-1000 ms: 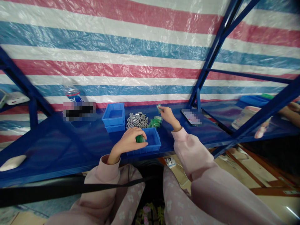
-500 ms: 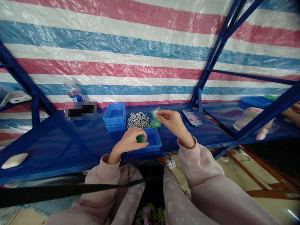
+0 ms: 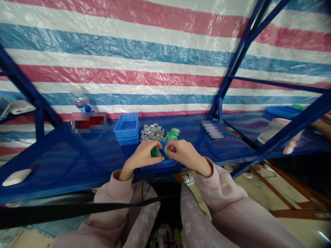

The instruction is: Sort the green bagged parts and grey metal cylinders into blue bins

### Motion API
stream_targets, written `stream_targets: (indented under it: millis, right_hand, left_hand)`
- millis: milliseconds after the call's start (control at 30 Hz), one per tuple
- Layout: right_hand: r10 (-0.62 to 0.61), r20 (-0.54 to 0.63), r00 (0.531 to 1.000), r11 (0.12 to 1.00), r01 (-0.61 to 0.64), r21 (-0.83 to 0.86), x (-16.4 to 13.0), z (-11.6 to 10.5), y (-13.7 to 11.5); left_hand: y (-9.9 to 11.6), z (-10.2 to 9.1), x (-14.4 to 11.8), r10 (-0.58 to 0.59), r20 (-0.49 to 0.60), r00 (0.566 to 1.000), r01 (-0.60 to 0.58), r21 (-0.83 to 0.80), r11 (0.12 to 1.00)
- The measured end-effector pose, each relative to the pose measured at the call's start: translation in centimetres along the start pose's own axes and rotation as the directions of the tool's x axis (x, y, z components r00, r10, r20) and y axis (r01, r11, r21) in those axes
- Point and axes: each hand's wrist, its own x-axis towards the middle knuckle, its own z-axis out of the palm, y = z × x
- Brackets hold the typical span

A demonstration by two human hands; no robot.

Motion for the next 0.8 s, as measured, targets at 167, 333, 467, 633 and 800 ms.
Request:
stream_targets:
  millis: [167, 333, 467, 633, 800]
  right_hand:
    - [-0.098, 0.007, 0.995, 0.995, 0.098, 0.015, 0.3, 1.3, 0.3]
    - [-0.156, 0.027, 0.987, 0.983, 0.153, 0.101, 0.9, 1.9, 0.5]
    - [-0.153, 0.046, 0.987, 0.97, 0.141, 0.198, 1.1, 2.2, 0.4]
    - [-0.122, 0.039, 0.992, 0.954, 0.106, 0.279, 1.2, 2.6, 0.3]
    - [-0.112, 0.042, 0.993, 0.938, 0.092, 0.335, 1.2, 2.7, 0.1]
  left_hand:
    - [0.0, 0.1, 0.0, -0.012, 0.005, 1.0, 0.012, -0.016, 1.0]
    - [0.1, -0.1, 0.0, -0.019, -0.005, 1.0, 0.019, -0.025, 1.0]
    - [0.1, -0.1, 0.0, -0.004, -0.018, 1.0, 0.003, -0.038, 0.999]
    - [-0.1, 0.1, 0.1, -0.012, -0.018, 1.0, 0.012, -0.008, 1.0]
    - [-0.2, 0.2, 0.2, -0.002, -0.011, 1.0, 0.002, 0.013, 1.0]
